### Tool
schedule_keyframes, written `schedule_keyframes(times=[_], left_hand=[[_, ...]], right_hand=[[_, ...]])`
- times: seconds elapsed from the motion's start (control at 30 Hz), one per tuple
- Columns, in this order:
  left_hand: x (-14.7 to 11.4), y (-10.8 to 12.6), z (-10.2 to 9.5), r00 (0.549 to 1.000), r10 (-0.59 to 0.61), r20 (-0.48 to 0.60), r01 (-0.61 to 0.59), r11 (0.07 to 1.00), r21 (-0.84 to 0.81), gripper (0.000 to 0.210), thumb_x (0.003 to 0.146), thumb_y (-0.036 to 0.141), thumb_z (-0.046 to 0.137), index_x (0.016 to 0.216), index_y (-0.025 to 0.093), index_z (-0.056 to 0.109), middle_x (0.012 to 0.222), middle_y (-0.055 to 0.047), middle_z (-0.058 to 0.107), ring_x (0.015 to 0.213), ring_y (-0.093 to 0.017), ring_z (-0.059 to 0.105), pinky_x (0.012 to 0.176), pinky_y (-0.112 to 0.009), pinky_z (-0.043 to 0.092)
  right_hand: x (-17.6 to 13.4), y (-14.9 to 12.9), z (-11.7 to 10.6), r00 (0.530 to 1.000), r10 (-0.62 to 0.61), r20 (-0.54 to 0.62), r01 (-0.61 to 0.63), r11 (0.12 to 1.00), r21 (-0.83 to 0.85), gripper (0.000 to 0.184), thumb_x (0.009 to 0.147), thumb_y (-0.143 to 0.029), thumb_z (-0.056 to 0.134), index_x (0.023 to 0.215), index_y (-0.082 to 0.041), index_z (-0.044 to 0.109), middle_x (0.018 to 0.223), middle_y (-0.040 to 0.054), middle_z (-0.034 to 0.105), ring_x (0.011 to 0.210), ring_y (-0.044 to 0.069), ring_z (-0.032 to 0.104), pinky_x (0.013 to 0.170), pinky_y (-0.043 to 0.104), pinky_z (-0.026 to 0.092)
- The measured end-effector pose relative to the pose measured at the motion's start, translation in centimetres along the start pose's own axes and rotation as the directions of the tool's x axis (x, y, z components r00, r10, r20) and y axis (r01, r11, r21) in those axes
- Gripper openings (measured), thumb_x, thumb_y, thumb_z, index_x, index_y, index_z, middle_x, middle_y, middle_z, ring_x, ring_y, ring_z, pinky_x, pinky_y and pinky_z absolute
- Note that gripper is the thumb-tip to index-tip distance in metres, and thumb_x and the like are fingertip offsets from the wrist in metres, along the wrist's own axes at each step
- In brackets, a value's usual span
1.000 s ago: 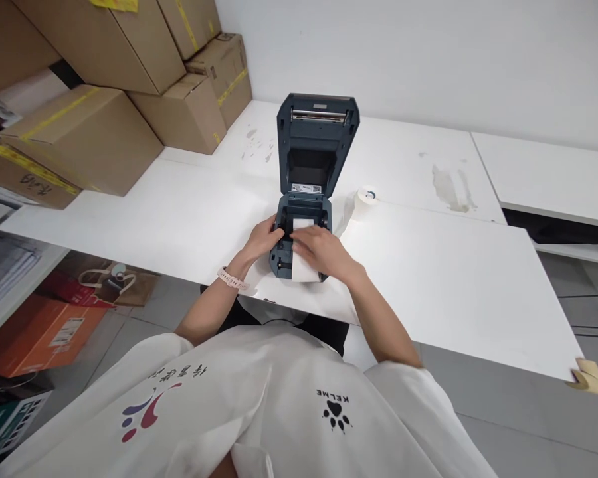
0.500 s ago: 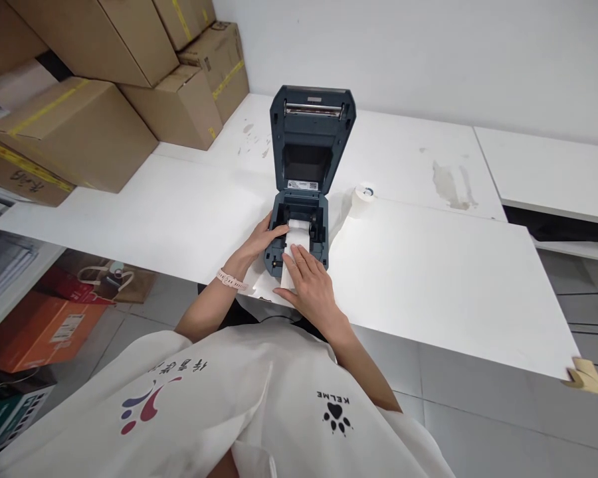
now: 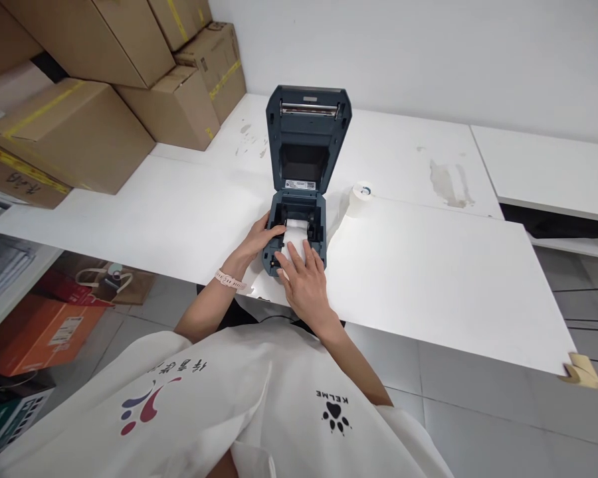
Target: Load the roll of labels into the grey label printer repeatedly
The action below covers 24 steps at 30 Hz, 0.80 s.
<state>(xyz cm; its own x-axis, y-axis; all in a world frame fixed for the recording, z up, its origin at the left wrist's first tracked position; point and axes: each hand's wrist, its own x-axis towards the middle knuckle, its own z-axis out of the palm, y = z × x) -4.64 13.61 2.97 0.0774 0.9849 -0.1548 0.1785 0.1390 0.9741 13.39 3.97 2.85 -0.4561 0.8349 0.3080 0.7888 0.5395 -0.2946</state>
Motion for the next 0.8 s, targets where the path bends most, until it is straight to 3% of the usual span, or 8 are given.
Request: schedule_keyframes(times=[0.17,0.33,0.6,0.7,0.8], left_hand=[[0.4,-0.8,-0.3,1.0,-0.011,-0.012,0.01,0.998,-0.061,0.047,0.082,0.035,0.065,0.126,0.018,0.065,0.115,-0.008,0.073,0.1,-0.023,0.067,0.088,-0.035,0.053],[0.2,-0.3,-0.1,1.0,-0.008,-0.008,0.007,0.995,-0.097,0.055,0.082,0.036,0.066,0.134,0.019,0.062,0.127,-0.01,0.071,0.108,-0.025,0.066,0.093,-0.038,0.053],[0.5,-0.4,0.1,0.997,-0.063,-0.044,0.059,0.994,-0.096,0.07,0.079,0.039,0.073,0.143,0.02,0.055,0.145,-0.013,0.064,0.123,-0.03,0.064,0.102,-0.042,0.053],[0.4,-0.3,0.2,0.995,-0.089,-0.05,0.083,0.99,-0.11,0.073,0.079,0.042,0.074,0.145,0.02,0.054,0.147,-0.014,0.063,0.128,-0.032,0.063,0.106,-0.045,0.052],[-1.1,-0.2,0.7,0.991,-0.102,-0.083,0.092,0.989,-0.118,0.085,0.08,0.052,0.076,0.154,0.022,0.046,0.157,-0.016,0.054,0.141,-0.037,0.055,0.114,-0.051,0.048]], right_hand=[[0.1,-0.3,0.8,0.998,-0.017,-0.056,0.017,1.0,-0.004,0.043,0.11,-0.03,0.041,0.149,-0.026,0.058,0.161,0.0083,0.054,0.156,0.036,0.041,0.117,0.057,0.047],[-0.2,0.3,0.5,0.997,-0.073,-0.033,0.072,0.997,-0.026,0.049,0.106,-0.033,0.051,0.153,-0.022,0.052,0.164,0.0119,0.049,0.155,0.036,0.041,0.121,0.056,0.042],[-1.1,1.8,-0.3,0.99,-0.122,-0.063,0.122,0.992,-0.013,0.047,0.104,-0.024,0.055,0.151,-0.023,0.054,0.158,0.0088,0.057,0.144,0.033,0.055,0.122,0.059,0.038],[-1.5,2.3,-0.9,0.989,-0.139,-0.047,0.143,0.985,0.097,0.048,0.103,-0.035,0.061,0.149,-0.025,0.056,0.156,0.0093,0.059,0.144,0.035,0.055,0.123,0.064,0.035],[-0.3,4.0,-2.6,0.987,-0.112,-0.113,0.144,0.927,0.345,0.051,0.1,-0.053,0.062,0.147,-0.034,0.058,0.152,0.0067,0.064,0.142,0.033,0.058,0.121,0.063,0.04]])
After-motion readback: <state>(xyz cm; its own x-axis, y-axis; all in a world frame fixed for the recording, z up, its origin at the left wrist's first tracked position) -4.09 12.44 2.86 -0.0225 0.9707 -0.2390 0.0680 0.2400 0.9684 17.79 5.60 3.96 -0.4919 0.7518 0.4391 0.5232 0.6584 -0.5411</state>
